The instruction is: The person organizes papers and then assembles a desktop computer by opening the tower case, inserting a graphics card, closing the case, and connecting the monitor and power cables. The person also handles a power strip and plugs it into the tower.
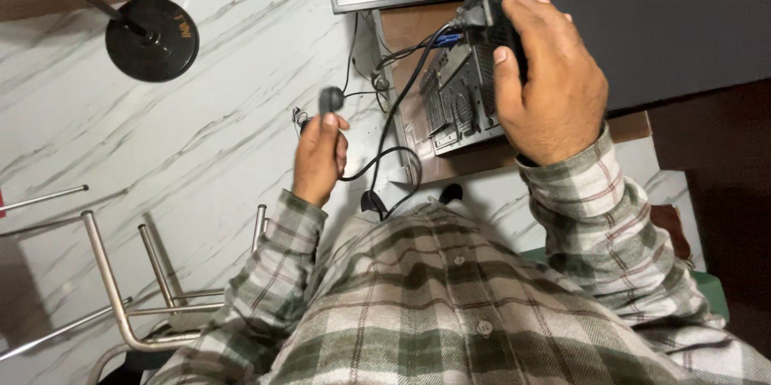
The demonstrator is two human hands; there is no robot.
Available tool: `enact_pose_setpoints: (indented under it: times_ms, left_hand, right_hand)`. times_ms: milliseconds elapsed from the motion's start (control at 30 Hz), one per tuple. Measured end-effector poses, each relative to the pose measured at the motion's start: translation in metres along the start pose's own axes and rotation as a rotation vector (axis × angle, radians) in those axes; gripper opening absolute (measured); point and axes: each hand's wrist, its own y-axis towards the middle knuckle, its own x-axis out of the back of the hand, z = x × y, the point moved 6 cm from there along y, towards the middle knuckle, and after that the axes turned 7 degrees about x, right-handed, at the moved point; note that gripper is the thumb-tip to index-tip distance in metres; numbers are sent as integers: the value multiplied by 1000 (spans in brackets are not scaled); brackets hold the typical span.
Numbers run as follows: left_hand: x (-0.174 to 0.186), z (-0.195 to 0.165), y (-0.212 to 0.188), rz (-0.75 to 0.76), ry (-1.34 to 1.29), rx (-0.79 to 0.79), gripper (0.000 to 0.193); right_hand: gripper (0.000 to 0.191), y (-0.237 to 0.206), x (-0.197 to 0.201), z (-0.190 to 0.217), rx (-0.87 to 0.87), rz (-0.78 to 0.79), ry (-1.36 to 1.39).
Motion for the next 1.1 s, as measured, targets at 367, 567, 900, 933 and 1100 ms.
enact_pose_setpoints:
  times_ms: [367, 567, 900, 933, 1100]
  left_hand:
    - [-28, 110, 50, 34, 215, 598, 53]
    - [-25, 99, 59, -97, 776, 549, 104]
    - [-38, 110, 50, 154, 421, 654, 71]
    - [-45, 106, 52, 191, 339, 604, 67]
    - [-70, 98, 58, 284, 322, 325, 56]
  right_hand:
    - [36, -4, -8, -6, 12, 12, -43]
    - [36, -5, -7, -6, -1, 6, -2]
    - [32, 0, -3, -1, -1, 6, -9]
    - [32, 0, -3, -1, 1, 4, -19]
    - [30, -2, -3, 0, 29, -18, -40]
